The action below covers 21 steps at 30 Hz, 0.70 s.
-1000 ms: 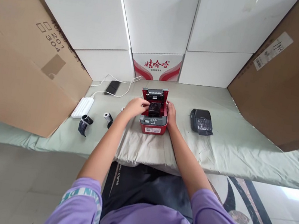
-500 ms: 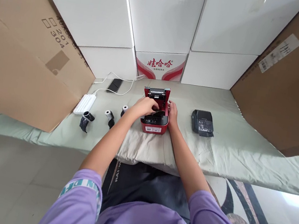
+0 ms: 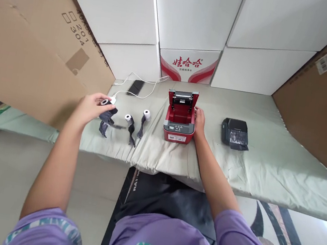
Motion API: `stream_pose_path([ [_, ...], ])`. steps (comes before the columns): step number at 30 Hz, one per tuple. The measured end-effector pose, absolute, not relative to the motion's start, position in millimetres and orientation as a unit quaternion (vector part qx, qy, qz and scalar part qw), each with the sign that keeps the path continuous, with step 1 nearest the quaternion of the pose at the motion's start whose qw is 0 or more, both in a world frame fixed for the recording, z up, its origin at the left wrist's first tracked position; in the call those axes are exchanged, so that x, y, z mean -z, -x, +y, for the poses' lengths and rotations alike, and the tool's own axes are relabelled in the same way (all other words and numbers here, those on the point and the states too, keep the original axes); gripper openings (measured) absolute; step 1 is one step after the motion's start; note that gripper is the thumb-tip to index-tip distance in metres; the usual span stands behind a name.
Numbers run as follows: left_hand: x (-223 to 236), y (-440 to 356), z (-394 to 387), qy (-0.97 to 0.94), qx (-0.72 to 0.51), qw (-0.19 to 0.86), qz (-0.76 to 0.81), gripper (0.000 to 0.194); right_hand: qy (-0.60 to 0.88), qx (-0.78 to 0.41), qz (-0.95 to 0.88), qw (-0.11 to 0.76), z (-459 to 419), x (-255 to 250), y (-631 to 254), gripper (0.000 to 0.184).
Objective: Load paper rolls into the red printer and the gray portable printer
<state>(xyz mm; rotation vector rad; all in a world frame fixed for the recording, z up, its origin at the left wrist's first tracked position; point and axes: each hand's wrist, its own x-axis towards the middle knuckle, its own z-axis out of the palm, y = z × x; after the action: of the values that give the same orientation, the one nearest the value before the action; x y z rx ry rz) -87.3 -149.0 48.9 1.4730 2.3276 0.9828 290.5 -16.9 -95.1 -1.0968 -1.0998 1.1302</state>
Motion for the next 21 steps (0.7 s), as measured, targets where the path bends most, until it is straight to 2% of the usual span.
stream_pose_path([
  [3,-26.4,107.1,-150.7,-0.530,-0.266,0.132,0.794,0.037,0.475,-0.479,-0.461,0.577,-15.8,96.7,-289.8,0.052],
  [6,1.2,105.7,-150.3,-0.558,-0.163,0.104,0.807,0.042,0.457,-0.470,-0.451,0.606,-13.6,100.8,-288.9,0.051],
  [11,33.2,94.0,-155.5,-0.576,-0.154,0.051,0.801,0.042,0.435,-0.473,-0.452,0.619,-8.9,109.1,-289.5,0.053],
  [15,21.7,85.3,-163.7,-0.550,-0.143,0.012,0.823,0.050,0.440,-0.466,-0.462,0.613,-6.4,111.4,-291.0,0.056],
  [18,-0.2,68.4,-161.3,-0.544,-0.187,-0.041,0.817,0.048,0.444,-0.448,-0.473,0.615,-6.2,111.0,-291.5,0.056],
  [21,-13.0,43.5,-141.6,-0.596,-0.213,-0.007,0.774,0.047,0.444,-0.446,-0.470,0.619,-6.6,110.7,-290.9,0.055],
])
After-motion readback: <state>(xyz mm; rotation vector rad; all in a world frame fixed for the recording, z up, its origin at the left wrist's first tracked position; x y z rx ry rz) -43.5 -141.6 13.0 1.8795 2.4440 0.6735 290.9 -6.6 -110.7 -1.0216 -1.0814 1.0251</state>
